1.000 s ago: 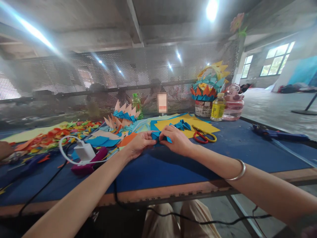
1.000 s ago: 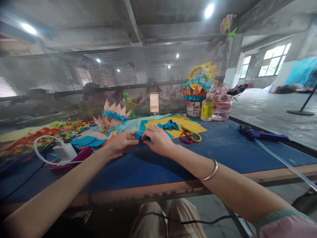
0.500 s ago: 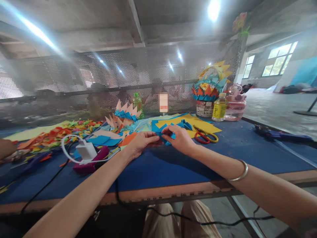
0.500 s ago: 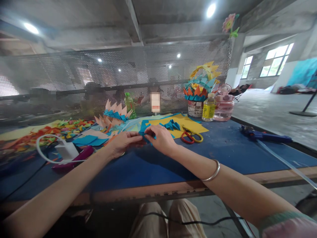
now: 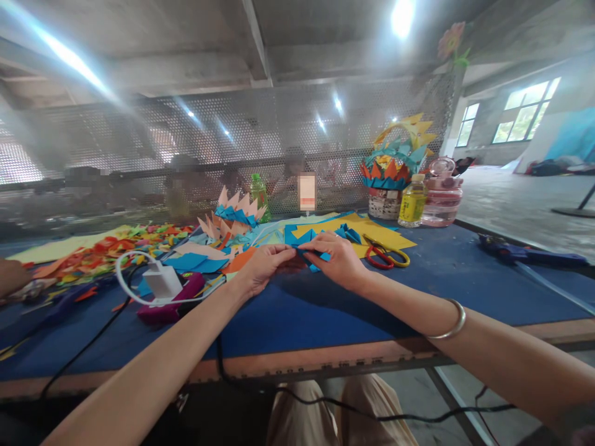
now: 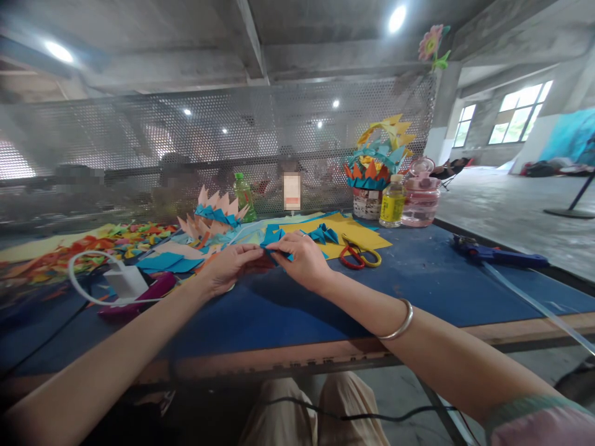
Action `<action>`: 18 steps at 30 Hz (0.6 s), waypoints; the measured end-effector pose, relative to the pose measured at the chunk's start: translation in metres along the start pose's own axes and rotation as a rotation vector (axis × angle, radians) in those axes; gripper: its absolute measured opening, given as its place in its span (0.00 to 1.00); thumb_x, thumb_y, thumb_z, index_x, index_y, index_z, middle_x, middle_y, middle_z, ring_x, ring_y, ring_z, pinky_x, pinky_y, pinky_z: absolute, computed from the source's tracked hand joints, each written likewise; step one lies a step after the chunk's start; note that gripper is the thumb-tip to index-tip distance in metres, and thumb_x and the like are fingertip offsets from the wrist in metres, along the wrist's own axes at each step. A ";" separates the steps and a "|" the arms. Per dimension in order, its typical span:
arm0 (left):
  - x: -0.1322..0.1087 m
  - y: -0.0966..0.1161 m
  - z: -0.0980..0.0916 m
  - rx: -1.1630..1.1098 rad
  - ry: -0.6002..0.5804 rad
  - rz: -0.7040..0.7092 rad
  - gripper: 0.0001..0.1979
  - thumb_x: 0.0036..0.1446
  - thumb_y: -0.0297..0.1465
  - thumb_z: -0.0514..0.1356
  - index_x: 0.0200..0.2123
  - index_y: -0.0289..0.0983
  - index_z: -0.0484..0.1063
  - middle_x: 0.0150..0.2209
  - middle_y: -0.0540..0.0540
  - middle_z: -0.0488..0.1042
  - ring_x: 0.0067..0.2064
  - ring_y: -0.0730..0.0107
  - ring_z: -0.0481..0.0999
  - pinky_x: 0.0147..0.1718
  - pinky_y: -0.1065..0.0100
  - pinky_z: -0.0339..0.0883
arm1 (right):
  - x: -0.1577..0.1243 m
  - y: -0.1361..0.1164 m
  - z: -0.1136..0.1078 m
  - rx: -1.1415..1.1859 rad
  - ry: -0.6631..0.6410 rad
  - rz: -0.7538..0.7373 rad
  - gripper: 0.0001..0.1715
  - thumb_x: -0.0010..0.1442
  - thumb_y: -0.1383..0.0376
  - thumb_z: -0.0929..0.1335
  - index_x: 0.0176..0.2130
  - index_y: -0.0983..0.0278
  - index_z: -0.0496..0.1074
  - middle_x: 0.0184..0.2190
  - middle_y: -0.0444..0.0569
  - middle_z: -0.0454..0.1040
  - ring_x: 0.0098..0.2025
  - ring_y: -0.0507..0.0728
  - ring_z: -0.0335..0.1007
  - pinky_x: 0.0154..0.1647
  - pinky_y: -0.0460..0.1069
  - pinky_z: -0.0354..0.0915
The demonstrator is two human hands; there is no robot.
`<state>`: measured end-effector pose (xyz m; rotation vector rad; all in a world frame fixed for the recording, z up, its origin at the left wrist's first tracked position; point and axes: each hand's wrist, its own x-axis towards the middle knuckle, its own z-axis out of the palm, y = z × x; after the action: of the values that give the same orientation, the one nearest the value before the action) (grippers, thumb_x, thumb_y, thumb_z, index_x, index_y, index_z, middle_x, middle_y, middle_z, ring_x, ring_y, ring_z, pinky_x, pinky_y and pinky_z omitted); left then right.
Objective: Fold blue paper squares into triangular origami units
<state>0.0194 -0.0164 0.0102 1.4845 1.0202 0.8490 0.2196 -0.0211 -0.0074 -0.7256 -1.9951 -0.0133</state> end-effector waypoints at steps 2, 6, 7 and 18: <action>0.000 0.000 0.001 0.000 0.008 0.000 0.12 0.66 0.35 0.61 0.49 0.34 0.72 0.47 0.43 0.75 0.43 0.63 0.78 0.42 0.58 0.75 | 0.000 0.002 0.000 -0.011 0.004 -0.029 0.12 0.63 0.70 0.70 0.43 0.58 0.82 0.34 0.48 0.80 0.37 0.56 0.73 0.43 0.50 0.66; 0.000 0.001 0.002 -0.001 0.021 0.002 0.12 0.66 0.35 0.61 0.49 0.34 0.72 0.47 0.43 0.75 0.43 0.63 0.78 0.42 0.58 0.75 | 0.000 0.005 0.002 -0.044 0.003 -0.085 0.12 0.65 0.69 0.69 0.43 0.56 0.83 0.32 0.47 0.79 0.35 0.55 0.70 0.40 0.50 0.64; 0.000 0.001 0.002 -0.002 0.025 0.003 0.13 0.67 0.35 0.60 0.49 0.34 0.72 0.47 0.43 0.75 0.43 0.63 0.78 0.42 0.57 0.75 | 0.000 0.006 0.002 -0.054 0.000 -0.101 0.12 0.65 0.68 0.69 0.43 0.56 0.83 0.32 0.47 0.79 0.35 0.55 0.69 0.39 0.50 0.64; 0.002 -0.001 0.003 0.006 0.044 0.005 0.13 0.67 0.36 0.60 0.49 0.34 0.72 0.47 0.43 0.75 0.43 0.63 0.78 0.42 0.58 0.75 | -0.001 0.005 -0.002 -0.159 -0.042 -0.245 0.12 0.67 0.68 0.67 0.43 0.61 0.82 0.34 0.50 0.80 0.37 0.56 0.68 0.40 0.52 0.63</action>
<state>0.0221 -0.0158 0.0089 1.4795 1.0523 0.8860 0.2233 -0.0181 -0.0083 -0.5808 -2.1301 -0.3070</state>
